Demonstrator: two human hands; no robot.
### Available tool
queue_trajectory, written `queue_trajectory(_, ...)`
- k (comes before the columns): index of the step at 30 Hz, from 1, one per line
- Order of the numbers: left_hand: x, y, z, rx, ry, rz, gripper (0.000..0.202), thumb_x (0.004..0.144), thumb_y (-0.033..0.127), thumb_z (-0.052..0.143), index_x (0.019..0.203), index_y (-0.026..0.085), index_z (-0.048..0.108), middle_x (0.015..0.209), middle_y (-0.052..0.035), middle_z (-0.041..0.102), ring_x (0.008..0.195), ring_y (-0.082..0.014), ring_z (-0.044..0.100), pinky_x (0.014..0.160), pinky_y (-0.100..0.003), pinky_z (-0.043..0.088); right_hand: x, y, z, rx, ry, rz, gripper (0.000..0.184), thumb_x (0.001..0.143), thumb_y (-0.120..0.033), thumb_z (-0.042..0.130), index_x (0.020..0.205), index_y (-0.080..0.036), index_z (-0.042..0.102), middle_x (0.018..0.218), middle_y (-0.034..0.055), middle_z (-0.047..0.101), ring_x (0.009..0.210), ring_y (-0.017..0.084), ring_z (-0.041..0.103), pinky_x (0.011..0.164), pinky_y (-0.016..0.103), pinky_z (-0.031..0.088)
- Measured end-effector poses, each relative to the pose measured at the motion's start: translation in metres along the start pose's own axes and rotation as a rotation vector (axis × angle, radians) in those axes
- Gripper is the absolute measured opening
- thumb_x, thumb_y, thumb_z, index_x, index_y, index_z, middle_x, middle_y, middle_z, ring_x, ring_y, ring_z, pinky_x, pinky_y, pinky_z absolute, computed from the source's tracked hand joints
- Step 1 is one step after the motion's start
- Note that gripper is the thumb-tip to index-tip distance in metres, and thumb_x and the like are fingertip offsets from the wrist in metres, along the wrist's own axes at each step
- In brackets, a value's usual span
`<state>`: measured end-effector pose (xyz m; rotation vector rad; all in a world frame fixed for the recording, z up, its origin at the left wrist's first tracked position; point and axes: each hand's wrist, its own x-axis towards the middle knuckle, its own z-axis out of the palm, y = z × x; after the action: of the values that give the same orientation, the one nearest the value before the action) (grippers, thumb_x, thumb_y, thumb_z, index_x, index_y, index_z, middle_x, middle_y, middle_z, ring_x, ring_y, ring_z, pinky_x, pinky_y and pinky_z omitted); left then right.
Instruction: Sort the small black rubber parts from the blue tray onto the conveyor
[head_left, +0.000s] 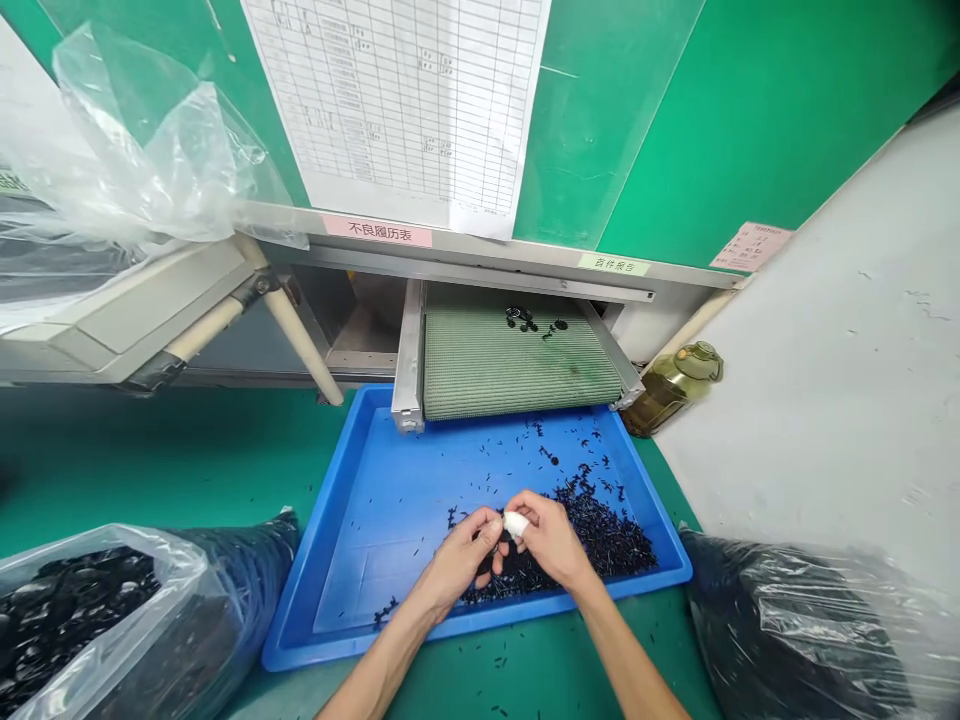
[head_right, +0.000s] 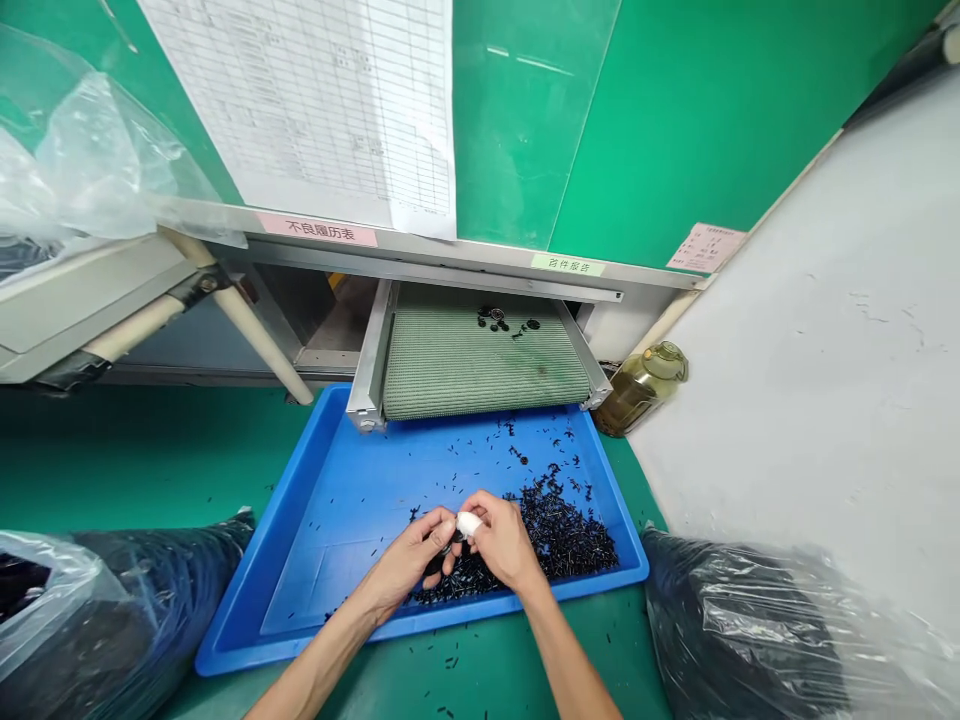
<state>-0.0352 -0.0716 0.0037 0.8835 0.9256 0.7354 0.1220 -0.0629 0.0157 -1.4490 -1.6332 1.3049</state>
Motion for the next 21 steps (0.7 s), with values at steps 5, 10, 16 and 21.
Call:
queue_trajectory(5,0.002,-0.001,-0.002,-0.027,0.043,-0.034,0.037,0.073,0.052,0.060,0.071,0.017,0.049,0.061,0.0019,0.054,0.044,-0.0060,0.041,0.037,-0.017,0.023,-0.006,0.006,0.011,0.050,0.008,-0.014,0.018,0.079,-0.023,0.049,0.092,-0.017,0.059,0.067,-0.0017,0.058,0.057,0.010,0.055,0.053,0.022,0.046)
queue_trajectory(10,0.001,-0.004,-0.002,0.059,-0.004,-0.090,0.037,0.077,0.054,0.055,0.073,0.017,0.049,0.058,0.0030,0.054,0.041,-0.0053,0.037,0.038,-0.017,0.019,-0.008,0.005,-0.001,0.056,-0.083,0.008,0.014,0.070,-0.016,0.054,0.083,-0.018,0.056,0.067,-0.0040,0.055,0.055,0.008,0.050,0.047,0.018,0.040)
queue_trajectory(16,-0.002,-0.001,0.000,0.101,-0.062,-0.060,0.042,0.083,0.057,0.045,0.072,0.017,0.049,0.053,0.0038,0.048,0.042,-0.0063,0.034,0.039,-0.018,0.020,-0.002,-0.002,0.001,0.048,-0.044,-0.026,0.010,0.077,-0.015,0.043,0.080,-0.019,0.052,0.055,-0.0076,0.051,0.044,0.006,0.044,0.044,0.017,0.033)
queue_trajectory(21,-0.002,0.003,0.000,0.088,-0.022,-0.034,0.041,0.081,0.055,0.051,0.072,0.016,0.052,0.055,0.0026,0.049,0.041,-0.0062,0.036,0.037,-0.018,0.023,0.003,0.004,0.001,-0.028,-0.124,0.011,0.028,0.077,-0.008,0.032,0.093,-0.020,0.052,0.052,-0.0097,0.047,0.039,0.007,0.045,0.043,0.017,0.035)
